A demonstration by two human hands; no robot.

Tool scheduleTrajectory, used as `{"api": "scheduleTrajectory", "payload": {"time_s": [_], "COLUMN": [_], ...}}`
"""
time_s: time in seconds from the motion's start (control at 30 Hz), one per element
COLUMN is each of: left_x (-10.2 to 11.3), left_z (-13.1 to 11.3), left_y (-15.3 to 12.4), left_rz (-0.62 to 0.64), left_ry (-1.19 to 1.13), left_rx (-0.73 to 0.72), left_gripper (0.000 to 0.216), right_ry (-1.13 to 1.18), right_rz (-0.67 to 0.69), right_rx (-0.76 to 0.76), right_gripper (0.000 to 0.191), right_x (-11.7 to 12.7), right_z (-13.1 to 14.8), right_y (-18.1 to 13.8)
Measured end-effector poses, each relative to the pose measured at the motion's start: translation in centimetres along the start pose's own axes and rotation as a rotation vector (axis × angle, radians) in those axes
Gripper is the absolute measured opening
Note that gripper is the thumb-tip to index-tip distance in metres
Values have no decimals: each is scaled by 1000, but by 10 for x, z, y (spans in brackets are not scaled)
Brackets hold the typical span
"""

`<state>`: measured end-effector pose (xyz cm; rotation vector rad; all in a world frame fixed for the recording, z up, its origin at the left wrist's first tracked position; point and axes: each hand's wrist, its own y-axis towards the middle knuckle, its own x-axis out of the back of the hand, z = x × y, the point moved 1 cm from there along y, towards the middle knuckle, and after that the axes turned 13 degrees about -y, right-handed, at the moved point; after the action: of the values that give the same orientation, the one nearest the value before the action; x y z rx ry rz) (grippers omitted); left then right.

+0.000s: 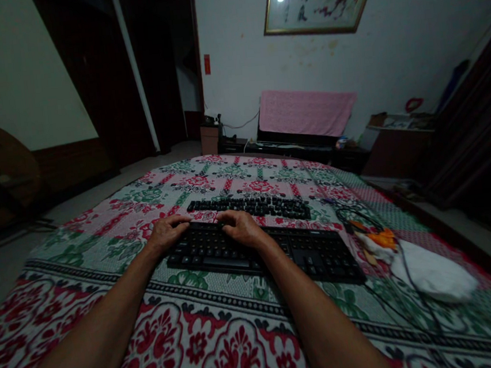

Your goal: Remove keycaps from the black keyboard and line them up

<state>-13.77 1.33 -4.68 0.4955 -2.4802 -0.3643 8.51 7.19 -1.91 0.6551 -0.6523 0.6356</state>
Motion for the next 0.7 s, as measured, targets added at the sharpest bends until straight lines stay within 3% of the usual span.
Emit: {"api": "scheduleTrajectory", "payload": {"time_s": [0.27,0.47,0.7], "left_x": [0,-1,-1], "left_z": [0,2,1], "left_y": [1,0,1], "left_rz": [9,-3,4], "left_ry": [5,-20,-17], "left_rx": [8,40,29], "left_gripper": [29,29,29], "right_ry": [-178,-214,-166], "right_rz": [-36,-86,-58], "right_rx": [42,36,6], "right_gripper": [32,24,32], "right_x": [3,2,-1], "right_z": [8,11,9], "right_y": [-1,-1,-1]}}
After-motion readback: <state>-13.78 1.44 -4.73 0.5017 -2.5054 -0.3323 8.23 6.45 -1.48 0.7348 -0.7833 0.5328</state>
